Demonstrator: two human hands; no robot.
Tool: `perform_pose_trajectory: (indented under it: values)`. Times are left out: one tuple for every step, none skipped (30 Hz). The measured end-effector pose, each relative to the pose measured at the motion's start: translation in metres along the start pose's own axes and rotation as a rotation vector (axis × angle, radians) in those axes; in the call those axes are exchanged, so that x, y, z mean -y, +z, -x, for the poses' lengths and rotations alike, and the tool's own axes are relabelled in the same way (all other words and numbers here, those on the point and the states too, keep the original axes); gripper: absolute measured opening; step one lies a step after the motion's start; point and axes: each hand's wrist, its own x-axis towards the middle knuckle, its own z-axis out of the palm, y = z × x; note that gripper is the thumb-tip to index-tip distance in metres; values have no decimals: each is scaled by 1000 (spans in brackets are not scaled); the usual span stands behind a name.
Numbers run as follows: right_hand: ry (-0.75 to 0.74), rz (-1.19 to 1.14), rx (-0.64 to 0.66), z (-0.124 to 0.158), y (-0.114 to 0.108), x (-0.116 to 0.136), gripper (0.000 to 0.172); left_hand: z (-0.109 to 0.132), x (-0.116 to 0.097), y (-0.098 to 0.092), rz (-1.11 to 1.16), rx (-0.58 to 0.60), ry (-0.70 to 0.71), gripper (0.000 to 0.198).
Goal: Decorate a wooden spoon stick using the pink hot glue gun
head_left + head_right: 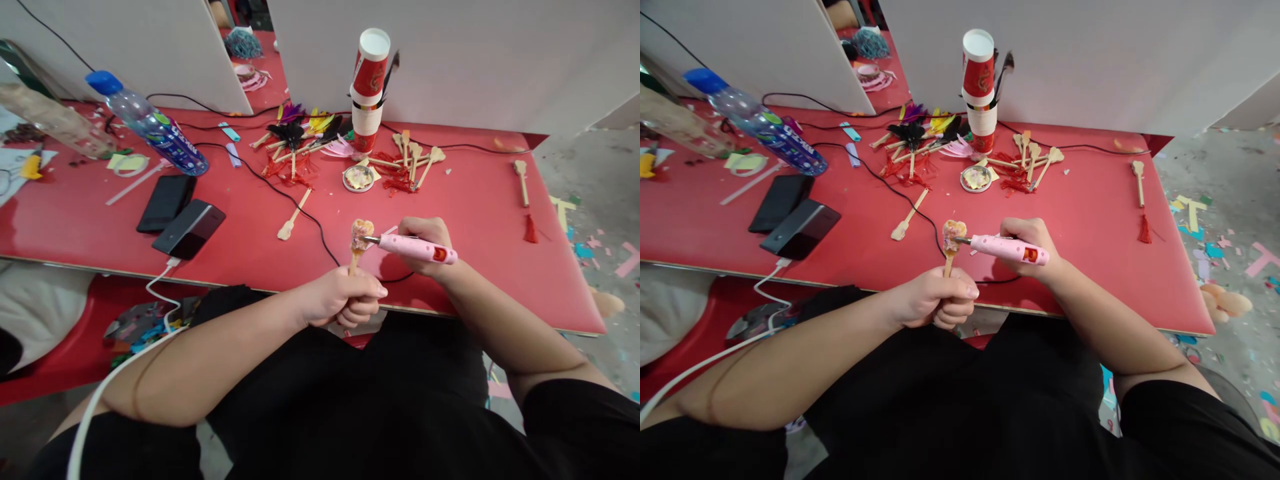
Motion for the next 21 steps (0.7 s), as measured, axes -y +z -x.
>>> perform_pose_trajectory:
  values:
    - [7,-11,7,-1,0,0,26,0,0,1,-3,5,-7,67]
    - [20,-16,13,-1,1,0,27,1,0,2,-9,4,-7,68]
    - [35,-16,15,-1,2,1,27,1,1,4,-12,-2,-4,68]
    - [51,-14,15,-1,3,1,28,1,2,5,-9,-11,2,69]
    - [66,-11,15,-1,5,2,28,0,3,6,-1,-17,7,69]
    - [80,-7,11,-1,6,2,29,0,4,8,5,-19,12,70]
    - [90,-1,2,0,7,2,31,0,5,9,7,-13,19,71]
    - [93,3,-10,0,8,3,33,0,6,9,2,-2,28,71]
    - [88,5,-28,0,9,3,36,-1,7,10,-7,14,37,71]
    - [81,6,-45,0,9,4,38,-1,8,10,-18,31,44,72]
    - [74,9,-60,0,10,4,40,-1,8,10,-27,47,50,72]
    - [70,12,-72,0,10,5,42,-1,9,10,-31,64,53,72]
    - [69,14,-81,-1,10,6,44,-1,9,10,-34,80,54,72]
    - [71,17,-88,-1,10,8,46,-1,9,10,-37,95,56,73]
    - [75,21,-100,-2,10,9,48,-1,9,10,-40,106,60,73]
    - [75,22,-109,-2,10,10,49,0,9,10,-43,112,66,73]
    - [72,22,-125,-3,10,11,50,0,9,11,-46,112,71,73]
    - [67,24,-138,-3,10,11,50,0,9,11,-48,109,72,73]
    - [62,26,-144,-3,11,11,50,1,8,11,-48,103,72,73]
    - [60,27,-145,-4,11,11,50,1,8,11,-48,98,69,74]
    - [63,26,-142,-4,11,11,50,1,7,11,-48,95,65,74]
